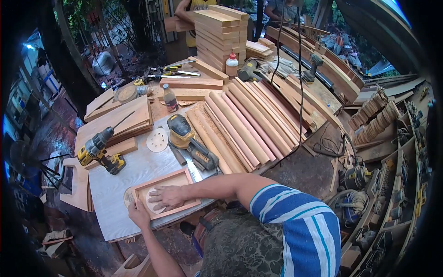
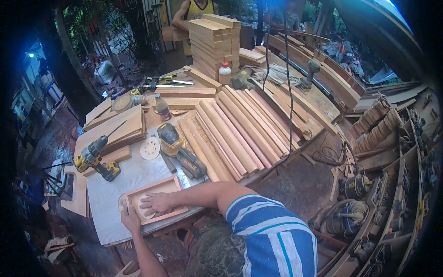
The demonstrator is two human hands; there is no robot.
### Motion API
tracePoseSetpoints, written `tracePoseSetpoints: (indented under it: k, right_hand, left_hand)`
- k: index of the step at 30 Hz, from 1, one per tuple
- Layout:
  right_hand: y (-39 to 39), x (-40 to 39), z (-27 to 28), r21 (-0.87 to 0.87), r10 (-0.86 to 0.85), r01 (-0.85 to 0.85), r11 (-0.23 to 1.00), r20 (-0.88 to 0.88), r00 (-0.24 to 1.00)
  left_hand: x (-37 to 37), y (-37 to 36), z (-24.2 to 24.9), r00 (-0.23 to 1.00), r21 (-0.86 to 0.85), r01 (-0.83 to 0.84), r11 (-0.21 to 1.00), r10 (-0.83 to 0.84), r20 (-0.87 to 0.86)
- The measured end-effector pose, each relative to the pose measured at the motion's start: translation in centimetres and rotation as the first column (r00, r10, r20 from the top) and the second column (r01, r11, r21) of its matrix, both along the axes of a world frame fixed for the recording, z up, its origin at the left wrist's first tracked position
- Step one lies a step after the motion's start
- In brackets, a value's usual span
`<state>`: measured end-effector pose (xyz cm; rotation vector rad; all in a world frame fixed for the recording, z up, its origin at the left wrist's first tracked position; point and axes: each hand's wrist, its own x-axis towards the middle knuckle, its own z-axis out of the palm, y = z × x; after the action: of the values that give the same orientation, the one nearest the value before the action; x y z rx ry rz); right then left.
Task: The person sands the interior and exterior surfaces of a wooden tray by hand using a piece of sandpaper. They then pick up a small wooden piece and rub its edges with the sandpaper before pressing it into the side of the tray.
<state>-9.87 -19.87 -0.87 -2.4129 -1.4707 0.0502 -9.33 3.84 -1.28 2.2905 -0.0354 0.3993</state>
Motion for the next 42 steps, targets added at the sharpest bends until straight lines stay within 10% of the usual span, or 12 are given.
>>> tracePoseSetpoints:
  k: [42]
  right_hand:
    - [0.4, -0.4, 0.4, 0.033, -0.086, 0.088, 0.996, -0.06, 0.994]
  left_hand:
    - [-0.3, -0.3, 0.6, 1.0, -0.038, 0.001, 0.999, -0.001, -0.004]
